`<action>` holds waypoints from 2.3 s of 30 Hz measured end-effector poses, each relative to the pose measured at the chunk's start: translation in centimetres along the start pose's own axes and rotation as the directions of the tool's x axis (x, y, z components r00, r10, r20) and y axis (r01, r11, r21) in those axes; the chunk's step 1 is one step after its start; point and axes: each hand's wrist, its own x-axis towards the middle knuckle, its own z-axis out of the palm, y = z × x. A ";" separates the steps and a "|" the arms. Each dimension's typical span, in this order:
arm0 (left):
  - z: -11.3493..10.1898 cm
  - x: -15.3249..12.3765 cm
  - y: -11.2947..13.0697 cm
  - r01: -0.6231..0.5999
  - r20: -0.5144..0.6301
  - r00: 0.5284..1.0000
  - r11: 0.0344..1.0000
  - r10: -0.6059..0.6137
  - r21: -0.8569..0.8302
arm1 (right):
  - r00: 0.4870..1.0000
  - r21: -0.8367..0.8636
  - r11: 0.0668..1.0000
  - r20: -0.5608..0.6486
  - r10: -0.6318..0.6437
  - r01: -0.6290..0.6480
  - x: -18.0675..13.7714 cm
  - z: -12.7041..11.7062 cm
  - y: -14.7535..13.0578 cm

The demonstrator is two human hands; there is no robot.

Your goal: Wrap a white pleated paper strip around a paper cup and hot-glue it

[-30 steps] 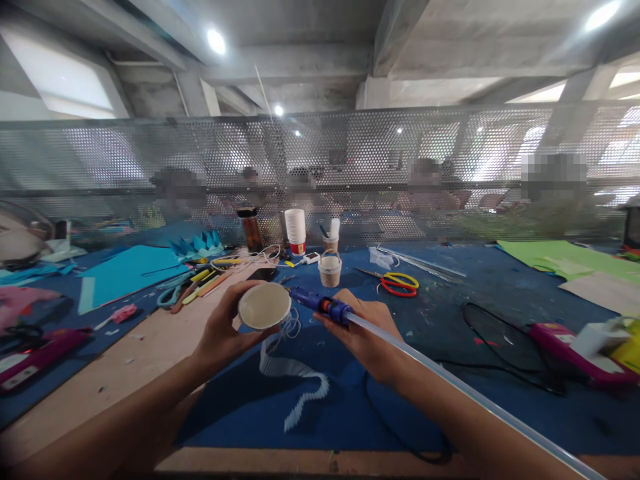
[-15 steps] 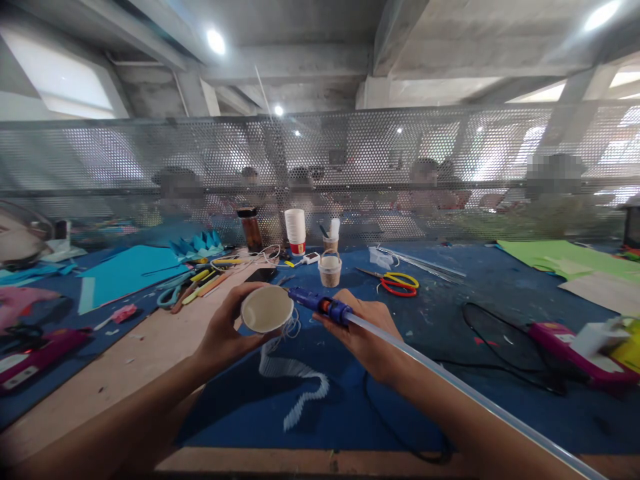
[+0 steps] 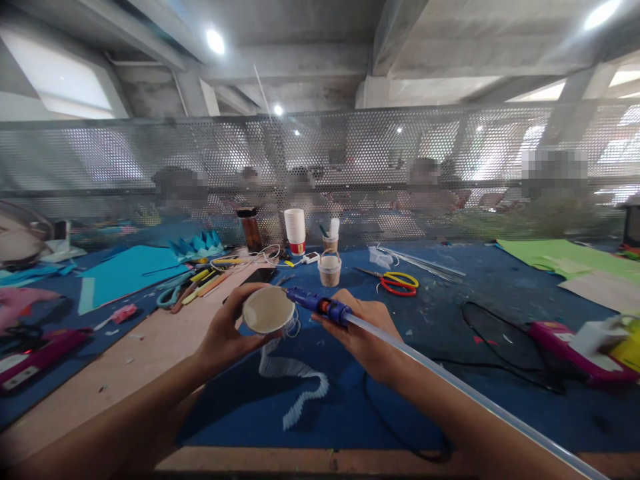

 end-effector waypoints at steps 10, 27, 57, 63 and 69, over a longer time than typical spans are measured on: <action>0.1 0.0 0.3 0.004 0.018 1.000 1.000 -0.004 -0.008 | 1.000 0.020 1.000 0.006 0.002 -0.002 -0.1 -0.1 -0.3; 0.2 0.0 0.0 0.007 0.010 1.000 1.000 -0.007 0.008 | 1.000 0.042 0.999 -0.004 -0.005 0.005 0.0 -0.2 -0.4; 0.1 0.0 0.1 0.019 0.034 0.999 1.000 -0.019 0.005 | 1.000 0.025 1.000 0.024 -0.004 0.003 0.0 -0.3 -0.4; 0.0 0.2 0.3 0.027 0.022 0.999 1.000 -0.027 -0.012 | 1.000 0.019 1.000 0.017 -0.013 0.013 -0.1 -0.3 -0.3; -0.2 0.3 0.2 0.015 0.004 1.000 1.000 -0.015 0.004 | 1.000 0.013 1.000 0.009 -0.007 0.006 0.0 -0.2 -0.2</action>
